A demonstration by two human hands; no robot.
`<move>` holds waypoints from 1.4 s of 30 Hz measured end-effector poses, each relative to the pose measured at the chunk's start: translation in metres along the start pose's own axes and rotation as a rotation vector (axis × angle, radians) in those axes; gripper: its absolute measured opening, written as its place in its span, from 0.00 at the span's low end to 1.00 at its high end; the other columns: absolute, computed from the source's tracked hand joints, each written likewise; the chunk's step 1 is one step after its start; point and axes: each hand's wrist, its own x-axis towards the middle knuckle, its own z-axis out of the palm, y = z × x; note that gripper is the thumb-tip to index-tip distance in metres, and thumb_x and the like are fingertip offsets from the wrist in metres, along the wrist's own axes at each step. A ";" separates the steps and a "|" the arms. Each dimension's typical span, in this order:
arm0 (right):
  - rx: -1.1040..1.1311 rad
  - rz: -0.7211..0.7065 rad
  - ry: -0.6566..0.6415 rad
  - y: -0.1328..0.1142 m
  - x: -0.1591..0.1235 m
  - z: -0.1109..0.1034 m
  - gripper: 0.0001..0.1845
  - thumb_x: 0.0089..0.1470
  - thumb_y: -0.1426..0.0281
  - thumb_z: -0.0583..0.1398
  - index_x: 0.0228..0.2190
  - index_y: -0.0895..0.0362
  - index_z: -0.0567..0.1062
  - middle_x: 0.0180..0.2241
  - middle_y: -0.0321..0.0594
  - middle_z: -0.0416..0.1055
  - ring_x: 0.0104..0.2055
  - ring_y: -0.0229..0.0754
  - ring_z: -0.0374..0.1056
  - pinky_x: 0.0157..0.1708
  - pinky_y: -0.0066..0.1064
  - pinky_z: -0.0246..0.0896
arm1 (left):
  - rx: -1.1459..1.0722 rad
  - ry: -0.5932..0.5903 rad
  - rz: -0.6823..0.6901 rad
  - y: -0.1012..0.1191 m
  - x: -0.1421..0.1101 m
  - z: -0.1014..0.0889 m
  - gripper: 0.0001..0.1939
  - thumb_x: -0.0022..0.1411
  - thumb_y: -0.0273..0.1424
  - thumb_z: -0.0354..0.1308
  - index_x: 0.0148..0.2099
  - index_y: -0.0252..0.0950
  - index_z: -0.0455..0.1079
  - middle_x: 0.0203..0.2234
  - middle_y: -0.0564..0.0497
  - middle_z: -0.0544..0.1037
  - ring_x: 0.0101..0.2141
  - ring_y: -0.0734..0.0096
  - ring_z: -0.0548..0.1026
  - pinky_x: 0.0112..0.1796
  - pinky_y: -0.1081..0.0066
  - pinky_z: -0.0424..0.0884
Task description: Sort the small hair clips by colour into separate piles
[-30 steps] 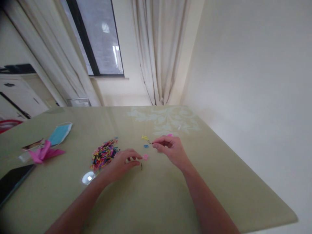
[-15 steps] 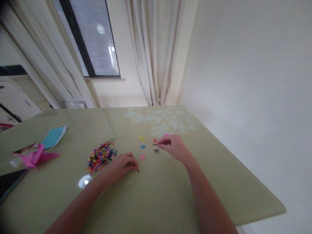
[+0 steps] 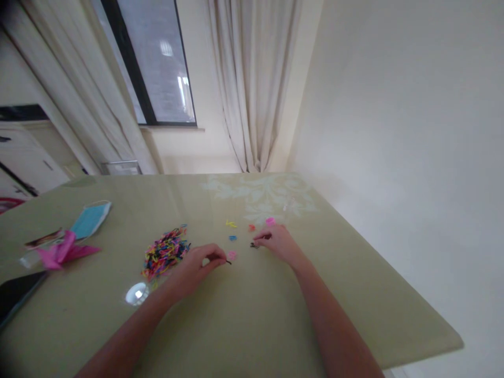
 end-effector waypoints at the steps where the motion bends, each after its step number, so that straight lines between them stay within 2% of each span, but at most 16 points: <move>1: 0.055 -0.021 -0.012 -0.009 -0.003 0.002 0.07 0.52 0.64 0.71 0.32 0.53 0.88 0.30 0.41 0.83 0.30 0.42 0.73 0.32 0.33 0.63 | -0.032 0.033 0.006 0.002 0.000 0.000 0.08 0.68 0.35 0.60 0.40 0.39 0.79 0.36 0.52 0.85 0.38 0.65 0.81 0.42 0.69 0.73; 4: 0.171 -0.067 -0.094 -0.036 -0.011 0.014 0.13 0.50 0.58 0.74 0.35 0.53 0.88 0.27 0.39 0.81 0.28 0.40 0.69 0.29 0.31 0.58 | -0.087 0.108 0.030 0.005 -0.001 0.002 0.08 0.68 0.36 0.62 0.40 0.40 0.81 0.34 0.52 0.85 0.36 0.67 0.81 0.41 0.70 0.74; 6: 0.201 -0.109 -0.126 -0.048 -0.015 0.022 0.12 0.52 0.58 0.73 0.34 0.53 0.88 0.26 0.38 0.79 0.27 0.39 0.67 0.28 0.31 0.56 | -0.102 0.140 0.047 0.006 -0.001 0.003 0.08 0.67 0.37 0.63 0.40 0.40 0.81 0.33 0.53 0.85 0.35 0.67 0.81 0.41 0.70 0.74; 10: 0.201 -0.191 -0.113 -0.054 -0.017 0.025 0.13 0.59 0.58 0.68 0.32 0.54 0.88 0.26 0.39 0.79 0.27 0.38 0.64 0.28 0.31 0.54 | -0.118 0.165 0.059 0.008 -0.001 0.003 0.09 0.68 0.39 0.63 0.40 0.40 0.82 0.33 0.52 0.85 0.35 0.66 0.82 0.40 0.70 0.75; 12: 0.221 -0.200 -0.067 -0.052 -0.017 0.019 0.14 0.59 0.57 0.68 0.32 0.54 0.87 0.27 0.39 0.79 0.26 0.38 0.63 0.27 0.31 0.53 | -0.096 0.165 0.042 0.007 0.000 0.000 0.10 0.67 0.39 0.63 0.45 0.41 0.81 0.36 0.51 0.86 0.36 0.65 0.82 0.41 0.69 0.76; 15: 0.313 -0.187 0.061 -0.047 -0.018 0.002 0.14 0.56 0.55 0.70 0.31 0.54 0.87 0.26 0.40 0.79 0.27 0.39 0.65 0.27 0.31 0.55 | 0.166 0.202 -0.035 -0.003 0.000 -0.013 0.14 0.68 0.37 0.62 0.53 0.41 0.80 0.44 0.47 0.85 0.42 0.60 0.82 0.48 0.61 0.75; 17: 0.385 -0.186 0.152 -0.045 -0.020 -0.008 0.14 0.53 0.55 0.73 0.30 0.53 0.87 0.27 0.39 0.79 0.28 0.40 0.67 0.29 0.32 0.58 | 0.511 0.248 -0.140 -0.015 -0.003 -0.025 0.12 0.70 0.35 0.59 0.51 0.41 0.81 0.48 0.43 0.83 0.51 0.51 0.79 0.56 0.51 0.69; 19: 0.450 -0.195 0.212 -0.046 -0.022 -0.017 0.13 0.50 0.56 0.74 0.29 0.52 0.87 0.28 0.39 0.79 0.30 0.40 0.69 0.30 0.32 0.62 | 0.782 0.274 -0.300 -0.028 -0.006 -0.036 0.12 0.69 0.33 0.58 0.49 0.40 0.82 0.53 0.38 0.80 0.58 0.42 0.74 0.58 0.44 0.65; 22: 0.512 -0.202 0.247 -0.047 -0.024 -0.023 0.12 0.47 0.56 0.76 0.28 0.51 0.87 0.29 0.40 0.80 0.32 0.41 0.71 0.32 0.32 0.65 | 0.898 0.209 -0.407 -0.041 -0.008 -0.047 0.14 0.71 0.35 0.55 0.47 0.41 0.82 0.54 0.39 0.80 0.58 0.42 0.73 0.55 0.46 0.67; 28: 0.442 -0.188 0.230 -0.041 -0.022 -0.025 0.14 0.48 0.55 0.75 0.28 0.53 0.87 0.29 0.40 0.80 0.32 0.42 0.72 0.33 0.33 0.66 | 0.874 0.187 -0.387 -0.038 -0.004 -0.049 0.14 0.70 0.30 0.52 0.43 0.40 0.81 0.49 0.42 0.82 0.55 0.47 0.76 0.53 0.50 0.67; 31: 0.235 -0.118 0.139 -0.028 -0.016 -0.023 0.13 0.52 0.57 0.72 0.29 0.54 0.87 0.27 0.39 0.79 0.28 0.40 0.69 0.30 0.32 0.63 | 0.871 0.225 -0.362 -0.036 -0.003 -0.047 0.14 0.70 0.30 0.51 0.42 0.39 0.80 0.48 0.42 0.82 0.54 0.45 0.76 0.52 0.49 0.68; 35: -0.019 0.032 0.014 -0.008 -0.005 -0.010 0.06 0.54 0.68 0.69 0.27 0.55 0.86 0.25 0.39 0.81 0.28 0.40 0.72 0.32 0.31 0.62 | 0.782 0.339 -0.298 -0.041 0.000 -0.047 0.14 0.69 0.33 0.51 0.43 0.39 0.79 0.47 0.42 0.83 0.50 0.46 0.77 0.51 0.51 0.69; 39: -0.094 0.110 -0.033 0.006 0.002 0.001 0.05 0.54 0.72 0.68 0.28 0.55 0.87 0.28 0.41 0.83 0.31 0.42 0.75 0.33 0.31 0.63 | 0.451 0.458 -0.223 -0.041 0.005 -0.047 0.13 0.68 0.37 0.54 0.40 0.39 0.79 0.38 0.46 0.84 0.39 0.57 0.80 0.47 0.59 0.72; 42: -0.118 0.099 -0.015 0.011 0.002 0.001 0.05 0.53 0.71 0.68 0.28 0.54 0.87 0.27 0.41 0.82 0.29 0.42 0.73 0.31 0.31 0.62 | 0.100 0.481 -0.188 -0.031 0.008 -0.043 0.15 0.65 0.42 0.57 0.41 0.39 0.79 0.33 0.48 0.84 0.33 0.62 0.79 0.40 0.64 0.75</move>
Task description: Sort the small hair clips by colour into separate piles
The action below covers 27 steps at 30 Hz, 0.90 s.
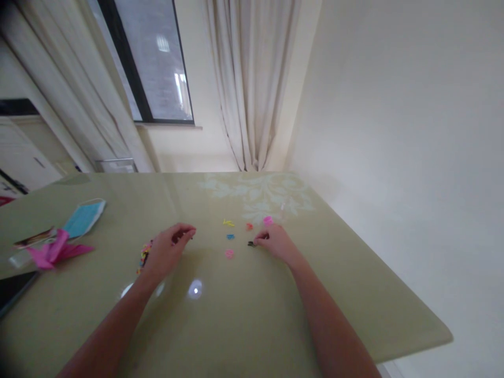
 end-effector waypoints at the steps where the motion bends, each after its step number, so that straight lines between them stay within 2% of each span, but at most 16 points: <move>1: -0.005 -0.019 0.018 0.000 -0.001 -0.001 0.06 0.54 0.70 0.68 0.28 0.54 0.87 0.26 0.40 0.82 0.28 0.41 0.72 0.30 0.31 0.61 | -0.117 -0.016 -0.005 0.004 -0.002 0.002 0.16 0.64 0.43 0.59 0.43 0.38 0.80 0.34 0.48 0.84 0.34 0.63 0.80 0.39 0.65 0.75; 3: 0.018 -0.082 0.064 -0.006 -0.004 -0.002 0.08 0.57 0.67 0.67 0.29 0.54 0.87 0.25 0.40 0.81 0.27 0.41 0.70 0.29 0.32 0.60 | -0.335 -0.053 -0.016 0.013 -0.006 0.007 0.18 0.63 0.44 0.61 0.46 0.38 0.81 0.37 0.48 0.85 0.37 0.64 0.81 0.41 0.65 0.77; 6: 0.153 -0.188 0.111 -0.028 -0.012 0.004 0.13 0.61 0.60 0.65 0.32 0.54 0.87 0.27 0.41 0.81 0.26 0.39 0.68 0.28 0.31 0.58 | -0.534 -0.099 -0.060 0.023 -0.014 0.017 0.19 0.61 0.46 0.65 0.44 0.36 0.82 0.35 0.47 0.85 0.37 0.64 0.82 0.44 0.65 0.79; 9: 0.299 -0.232 0.145 -0.054 -0.020 0.022 0.17 0.58 0.54 0.68 0.36 0.54 0.87 0.28 0.40 0.80 0.25 0.37 0.65 0.26 0.30 0.57 | -0.624 -0.195 -0.135 0.029 -0.019 0.024 0.20 0.57 0.46 0.69 0.43 0.35 0.82 0.36 0.45 0.86 0.38 0.63 0.83 0.45 0.63 0.80; 12: 0.383 -0.241 0.139 -0.071 -0.026 0.040 0.19 0.56 0.54 0.70 0.41 0.55 0.85 0.30 0.40 0.80 0.25 0.37 0.64 0.26 0.30 0.59 | -0.661 -0.282 -0.182 0.031 -0.024 0.030 0.19 0.55 0.45 0.71 0.42 0.36 0.82 0.36 0.45 0.86 0.38 0.63 0.83 0.44 0.63 0.80; 16: 0.404 -0.253 0.127 -0.073 -0.027 0.047 0.15 0.60 0.56 0.67 0.38 0.55 0.84 0.29 0.39 0.80 0.26 0.38 0.65 0.28 0.30 0.59 | -0.684 -0.336 -0.176 0.030 -0.026 0.036 0.17 0.56 0.43 0.71 0.42 0.36 0.82 0.35 0.46 0.86 0.37 0.64 0.83 0.44 0.64 0.80; 22: 0.406 -0.249 0.108 -0.071 -0.027 0.042 0.14 0.58 0.57 0.69 0.37 0.55 0.85 0.28 0.39 0.81 0.25 0.37 0.63 0.26 0.30 0.57 | -0.703 -0.359 -0.151 0.031 -0.030 0.042 0.17 0.57 0.43 0.70 0.42 0.36 0.82 0.35 0.46 0.86 0.37 0.64 0.83 0.44 0.65 0.79; 27: 0.369 -0.282 0.104 -0.072 -0.028 0.040 0.15 0.62 0.57 0.65 0.32 0.54 0.85 0.29 0.40 0.82 0.27 0.39 0.68 0.27 0.31 0.59 | -0.638 -0.381 -0.108 0.034 -0.031 0.044 0.15 0.60 0.43 0.68 0.43 0.37 0.82 0.35 0.46 0.86 0.36 0.63 0.83 0.42 0.66 0.78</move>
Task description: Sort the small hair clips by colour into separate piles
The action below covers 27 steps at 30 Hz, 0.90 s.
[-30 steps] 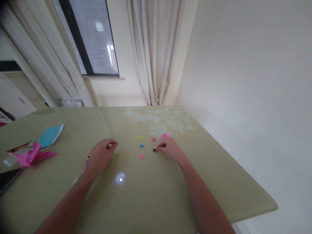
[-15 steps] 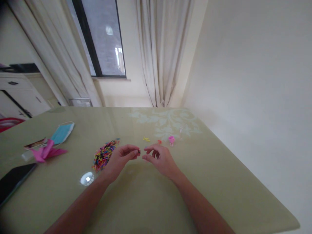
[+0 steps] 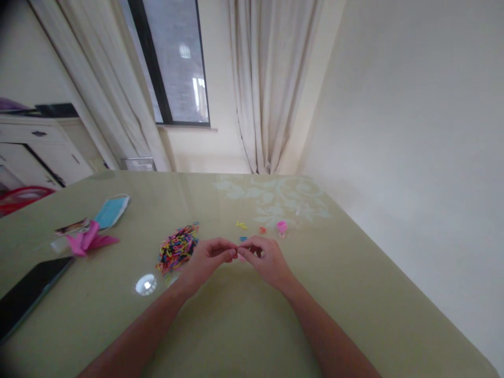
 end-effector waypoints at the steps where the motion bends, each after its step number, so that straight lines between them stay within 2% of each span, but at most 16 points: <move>1: 0.002 -0.006 0.021 0.001 0.000 -0.002 0.14 0.62 0.57 0.66 0.33 0.53 0.86 0.29 0.40 0.82 0.27 0.39 0.69 0.28 0.31 0.61 | 0.057 0.006 0.014 0.000 0.001 -0.002 0.15 0.62 0.43 0.66 0.43 0.37 0.82 0.35 0.47 0.86 0.36 0.63 0.83 0.41 0.65 0.77; 3: 0.051 0.001 0.076 0.004 0.002 -0.008 0.13 0.59 0.57 0.68 0.35 0.52 0.87 0.30 0.41 0.83 0.28 0.41 0.72 0.28 0.32 0.65 | 0.283 0.072 0.048 0.000 0.002 -0.012 0.14 0.65 0.42 0.64 0.44 0.38 0.82 0.35 0.47 0.86 0.36 0.61 0.82 0.41 0.64 0.76; 5: 0.148 0.028 0.142 0.007 0.003 -0.017 0.13 0.56 0.56 0.70 0.36 0.51 0.88 0.30 0.41 0.83 0.28 0.42 0.74 0.30 0.34 0.70 | 0.653 0.205 0.070 -0.001 0.003 -0.027 0.12 0.68 0.39 0.60 0.43 0.38 0.82 0.38 0.45 0.85 0.40 0.57 0.82 0.45 0.60 0.75; 7: 0.246 0.057 0.205 0.007 0.004 -0.027 0.12 0.52 0.57 0.73 0.36 0.51 0.88 0.30 0.41 0.83 0.30 0.44 0.77 0.32 0.36 0.74 | 1.058 0.316 0.072 -0.002 0.002 -0.043 0.11 0.70 0.32 0.57 0.46 0.38 0.81 0.47 0.42 0.83 0.52 0.51 0.78 0.55 0.54 0.70; 9: 0.317 0.074 0.257 0.004 0.004 -0.035 0.12 0.49 0.58 0.75 0.35 0.51 0.88 0.30 0.42 0.84 0.31 0.44 0.78 0.34 0.37 0.76 | 1.336 0.368 -0.016 -0.005 0.001 -0.055 0.13 0.69 0.31 0.57 0.52 0.38 0.79 0.54 0.38 0.79 0.58 0.45 0.73 0.58 0.49 0.66; 11: 0.367 0.075 0.283 0.000 0.004 -0.040 0.12 0.47 0.59 0.76 0.34 0.51 0.88 0.30 0.42 0.84 0.31 0.44 0.78 0.35 0.37 0.77 | 1.475 0.350 -0.098 -0.007 -0.001 -0.063 0.15 0.70 0.32 0.54 0.53 0.36 0.78 0.54 0.36 0.78 0.57 0.42 0.72 0.57 0.47 0.66; 15: 0.425 0.058 0.309 -0.004 0.003 -0.043 0.12 0.46 0.58 0.76 0.32 0.51 0.87 0.29 0.41 0.83 0.29 0.44 0.78 0.33 0.36 0.76 | 1.541 0.289 -0.121 -0.008 0.000 -0.066 0.18 0.74 0.30 0.47 0.49 0.35 0.79 0.52 0.36 0.79 0.55 0.43 0.74 0.53 0.48 0.68; 20: 0.378 0.076 0.279 -0.003 0.003 -0.045 0.11 0.51 0.58 0.74 0.34 0.51 0.87 0.30 0.41 0.83 0.30 0.43 0.78 0.34 0.36 0.75 | 1.512 0.309 -0.104 -0.006 0.001 -0.066 0.15 0.72 0.31 0.49 0.47 0.38 0.79 0.50 0.39 0.80 0.53 0.46 0.75 0.52 0.51 0.68; 24: 0.188 0.107 0.173 0.011 0.007 -0.048 0.11 0.52 0.59 0.72 0.35 0.53 0.88 0.33 0.43 0.84 0.34 0.44 0.78 0.37 0.36 0.74 | 1.456 0.337 -0.060 -0.006 0.002 -0.067 0.15 0.72 0.31 0.50 0.46 0.39 0.79 0.50 0.41 0.80 0.52 0.47 0.75 0.51 0.52 0.68; 27: -0.003 0.131 0.109 0.032 0.011 -0.050 0.10 0.53 0.61 0.70 0.32 0.54 0.88 0.32 0.43 0.84 0.32 0.44 0.77 0.35 0.36 0.72 | 1.424 0.341 -0.053 -0.006 0.003 -0.068 0.15 0.72 0.32 0.50 0.45 0.39 0.79 0.50 0.41 0.80 0.51 0.47 0.75 0.51 0.53 0.68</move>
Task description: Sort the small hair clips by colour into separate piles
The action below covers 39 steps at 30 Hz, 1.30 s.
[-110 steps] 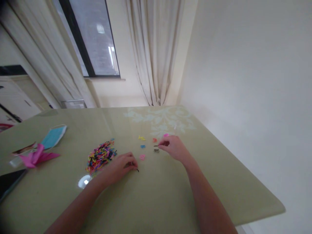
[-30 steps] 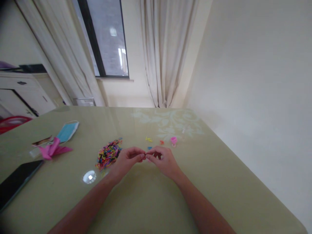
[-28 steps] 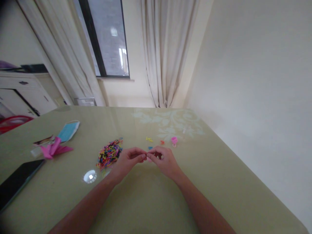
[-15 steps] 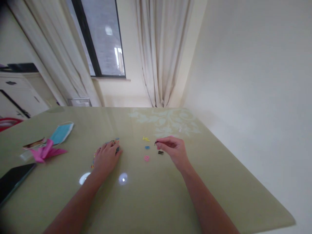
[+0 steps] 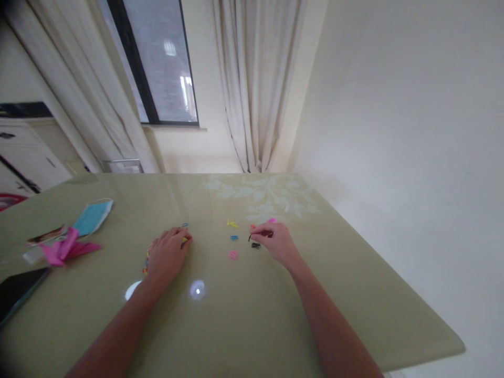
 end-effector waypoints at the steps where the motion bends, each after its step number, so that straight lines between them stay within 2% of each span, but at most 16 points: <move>1: -0.056 0.014 -0.015 0.007 0.002 0.000 0.08 0.52 0.63 0.70 0.32 0.54 0.87 0.31 0.42 0.84 0.32 0.44 0.77 0.35 0.36 0.71 | -0.020 0.009 -0.003 0.000 0.001 0.000 0.15 0.72 0.32 0.50 0.45 0.40 0.79 0.49 0.41 0.81 0.51 0.48 0.75 0.50 0.54 0.69; 5: -0.190 0.109 -0.063 0.028 0.006 -0.001 0.03 0.48 0.71 0.70 0.28 0.55 0.86 0.29 0.41 0.83 0.32 0.44 0.77 0.37 0.35 0.70 | -0.244 0.125 -0.030 0.003 0.003 -0.004 0.15 0.73 0.35 0.50 0.44 0.40 0.79 0.44 0.44 0.83 0.46 0.54 0.78 0.50 0.58 0.70; 9: -0.163 0.148 -0.070 0.034 0.007 -0.001 0.02 0.48 0.73 0.69 0.28 0.55 0.84 0.30 0.41 0.83 0.34 0.43 0.78 0.39 0.35 0.69 | -0.588 0.209 -0.092 0.010 0.003 -0.009 0.13 0.69 0.40 0.56 0.42 0.40 0.79 0.36 0.48 0.85 0.35 0.62 0.80 0.45 0.62 0.73; 13: -0.156 0.163 -0.041 0.035 0.007 0.003 0.02 0.50 0.74 0.68 0.28 0.56 0.84 0.29 0.41 0.82 0.33 0.43 0.77 0.38 0.34 0.68 | -0.914 0.205 -0.059 0.020 0.001 -0.007 0.14 0.64 0.43 0.61 0.39 0.39 0.79 0.33 0.49 0.85 0.34 0.64 0.80 0.39 0.66 0.74; 17: -0.222 0.200 -0.040 0.037 0.006 0.003 0.02 0.48 0.75 0.69 0.27 0.57 0.83 0.28 0.40 0.81 0.32 0.42 0.75 0.35 0.32 0.65 | -1.101 0.095 0.008 0.030 -0.001 -0.001 0.15 0.62 0.44 0.64 0.40 0.37 0.80 0.33 0.48 0.85 0.34 0.65 0.81 0.38 0.67 0.75; 20: -0.257 0.216 -0.074 0.035 0.007 0.000 0.03 0.45 0.75 0.71 0.27 0.57 0.83 0.27 0.39 0.79 0.31 0.42 0.73 0.33 0.32 0.63 | -1.172 0.044 0.050 0.034 -0.002 0.002 0.15 0.62 0.44 0.66 0.38 0.36 0.81 0.33 0.48 0.85 0.33 0.65 0.81 0.37 0.68 0.75; 23: -0.238 0.148 -0.065 0.024 0.006 0.002 0.06 0.45 0.72 0.73 0.29 0.56 0.84 0.28 0.39 0.79 0.30 0.41 0.70 0.31 0.31 0.61 | -1.211 0.033 0.078 0.039 -0.005 0.003 0.14 0.61 0.43 0.66 0.38 0.37 0.81 0.32 0.48 0.85 0.33 0.66 0.80 0.38 0.69 0.75; 28: 0.025 -0.052 -0.109 -0.010 -0.007 0.031 0.17 0.55 0.58 0.71 0.43 0.54 0.84 0.32 0.39 0.80 0.28 0.38 0.67 0.29 0.30 0.60 | -1.251 -0.080 0.140 0.049 -0.013 0.001 0.12 0.62 0.42 0.67 0.38 0.38 0.81 0.31 0.50 0.84 0.33 0.67 0.80 0.37 0.70 0.73; 32: 0.035 -0.132 -0.101 -0.026 -0.017 0.046 0.13 0.58 0.57 0.69 0.35 0.54 0.85 0.29 0.38 0.79 0.27 0.38 0.65 0.28 0.29 0.58 | -1.244 -0.144 0.175 0.056 -0.019 0.003 0.12 0.63 0.42 0.66 0.38 0.38 0.82 0.31 0.51 0.84 0.33 0.67 0.80 0.38 0.71 0.73; 36: 0.014 -0.180 -0.047 -0.026 -0.016 0.045 0.13 0.60 0.58 0.68 0.33 0.53 0.86 0.28 0.38 0.79 0.27 0.37 0.65 0.28 0.30 0.57 | -1.251 -0.177 0.187 0.055 -0.018 0.004 0.13 0.65 0.43 0.66 0.40 0.38 0.82 0.33 0.49 0.85 0.35 0.66 0.81 0.39 0.70 0.74; 39: 0.023 -0.209 0.017 -0.025 -0.013 0.040 0.13 0.60 0.58 0.67 0.33 0.54 0.86 0.26 0.38 0.78 0.25 0.37 0.64 0.27 0.30 0.58 | -1.177 -0.160 0.197 0.045 -0.011 0.004 0.15 0.69 0.42 0.60 0.47 0.39 0.82 0.38 0.47 0.86 0.36 0.63 0.82 0.41 0.67 0.76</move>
